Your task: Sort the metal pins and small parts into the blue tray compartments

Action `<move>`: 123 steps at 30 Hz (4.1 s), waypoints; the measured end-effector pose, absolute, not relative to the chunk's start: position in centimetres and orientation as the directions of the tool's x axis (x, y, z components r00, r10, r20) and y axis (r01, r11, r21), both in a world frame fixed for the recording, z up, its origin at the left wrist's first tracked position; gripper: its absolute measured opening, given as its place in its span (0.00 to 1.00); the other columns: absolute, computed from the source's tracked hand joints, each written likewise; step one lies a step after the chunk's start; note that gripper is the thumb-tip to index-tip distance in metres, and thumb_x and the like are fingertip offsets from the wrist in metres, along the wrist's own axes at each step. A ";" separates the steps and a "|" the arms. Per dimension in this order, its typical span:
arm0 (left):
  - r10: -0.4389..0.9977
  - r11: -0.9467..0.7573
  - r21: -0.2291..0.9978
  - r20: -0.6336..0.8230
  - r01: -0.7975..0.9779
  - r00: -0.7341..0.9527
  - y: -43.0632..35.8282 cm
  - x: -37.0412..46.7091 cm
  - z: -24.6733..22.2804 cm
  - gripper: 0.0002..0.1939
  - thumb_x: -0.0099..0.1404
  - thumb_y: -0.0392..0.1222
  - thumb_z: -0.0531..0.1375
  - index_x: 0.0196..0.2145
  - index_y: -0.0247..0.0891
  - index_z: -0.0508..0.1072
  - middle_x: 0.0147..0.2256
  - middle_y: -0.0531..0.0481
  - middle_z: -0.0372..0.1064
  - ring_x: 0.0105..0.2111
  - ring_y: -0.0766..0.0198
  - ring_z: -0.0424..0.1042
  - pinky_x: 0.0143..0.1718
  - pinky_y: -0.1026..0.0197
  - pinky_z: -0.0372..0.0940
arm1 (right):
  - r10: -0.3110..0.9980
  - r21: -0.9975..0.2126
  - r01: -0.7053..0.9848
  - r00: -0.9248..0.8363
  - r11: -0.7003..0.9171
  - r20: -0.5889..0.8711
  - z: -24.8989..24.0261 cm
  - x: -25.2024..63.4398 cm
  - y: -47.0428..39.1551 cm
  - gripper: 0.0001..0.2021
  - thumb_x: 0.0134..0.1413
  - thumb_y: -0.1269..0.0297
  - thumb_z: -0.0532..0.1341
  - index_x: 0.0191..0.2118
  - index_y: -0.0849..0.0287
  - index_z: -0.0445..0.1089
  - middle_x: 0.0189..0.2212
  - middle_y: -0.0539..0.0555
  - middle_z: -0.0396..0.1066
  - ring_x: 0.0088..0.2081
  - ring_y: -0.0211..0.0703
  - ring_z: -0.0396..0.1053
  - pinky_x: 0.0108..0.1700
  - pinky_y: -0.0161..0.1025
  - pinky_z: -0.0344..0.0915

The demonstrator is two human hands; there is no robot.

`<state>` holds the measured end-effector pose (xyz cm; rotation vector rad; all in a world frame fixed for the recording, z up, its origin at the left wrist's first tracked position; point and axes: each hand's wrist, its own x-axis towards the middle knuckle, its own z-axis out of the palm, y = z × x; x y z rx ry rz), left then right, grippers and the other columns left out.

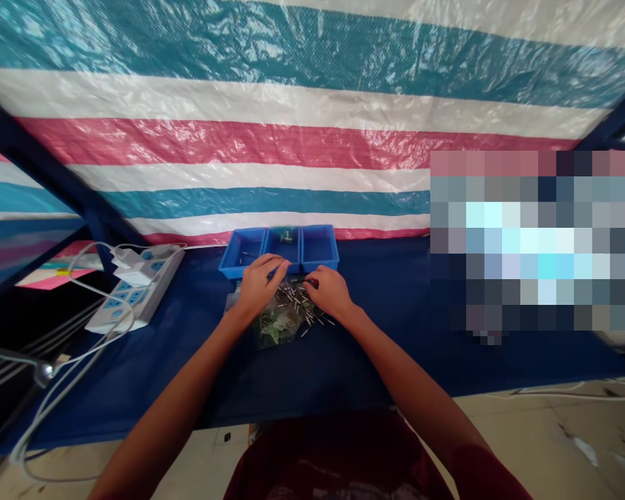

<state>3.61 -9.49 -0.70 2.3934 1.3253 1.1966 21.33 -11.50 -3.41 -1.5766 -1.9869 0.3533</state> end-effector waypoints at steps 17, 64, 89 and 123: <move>0.643 -0.710 0.272 0.626 0.650 0.441 -9.4 2.9 -2.2 0.18 0.72 0.46 0.51 0.34 0.38 0.77 0.35 0.46 0.76 0.37 0.59 0.74 0.42 0.57 0.67 | 0.962 -0.488 0.832 -0.191 0.265 0.196 -3.8 21.2 -11.5 0.06 0.60 0.65 0.61 0.36 0.58 0.75 0.34 0.54 0.69 0.40 0.43 0.66 0.42 0.38 0.59; 0.687 -0.699 0.432 0.627 0.570 0.368 -10.1 3.3 -1.8 0.13 0.71 0.43 0.53 0.40 0.38 0.76 0.36 0.47 0.76 0.37 0.61 0.75 0.41 0.59 0.69 | 0.998 -0.917 -0.392 0.035 0.068 0.059 -2.8 21.0 -10.9 0.16 0.44 0.51 0.68 0.35 0.57 0.71 0.25 0.49 0.73 0.29 0.39 0.72 0.33 0.36 0.67; 0.616 -0.751 0.378 0.696 0.542 0.368 -10.2 3.6 -2.0 0.08 0.68 0.42 0.58 0.36 0.38 0.75 0.34 0.48 0.75 0.35 0.63 0.74 0.39 0.60 0.69 | 1.000 -0.874 -0.485 0.009 -0.003 -0.009 -2.7 20.8 -11.2 0.16 0.38 0.55 0.73 0.31 0.58 0.72 0.30 0.53 0.78 0.29 0.40 0.76 0.32 0.35 0.70; 0.741 -0.625 0.569 0.648 0.535 0.177 -10.5 3.3 -1.6 0.11 0.68 0.46 0.57 0.34 0.37 0.74 0.30 0.51 0.74 0.29 0.65 0.71 0.35 0.63 0.67 | 0.986 -0.965 -0.205 0.017 0.167 0.167 -2.5 20.6 -11.5 0.12 0.46 0.53 0.65 0.25 0.58 0.70 0.22 0.49 0.71 0.23 0.38 0.68 0.28 0.37 0.66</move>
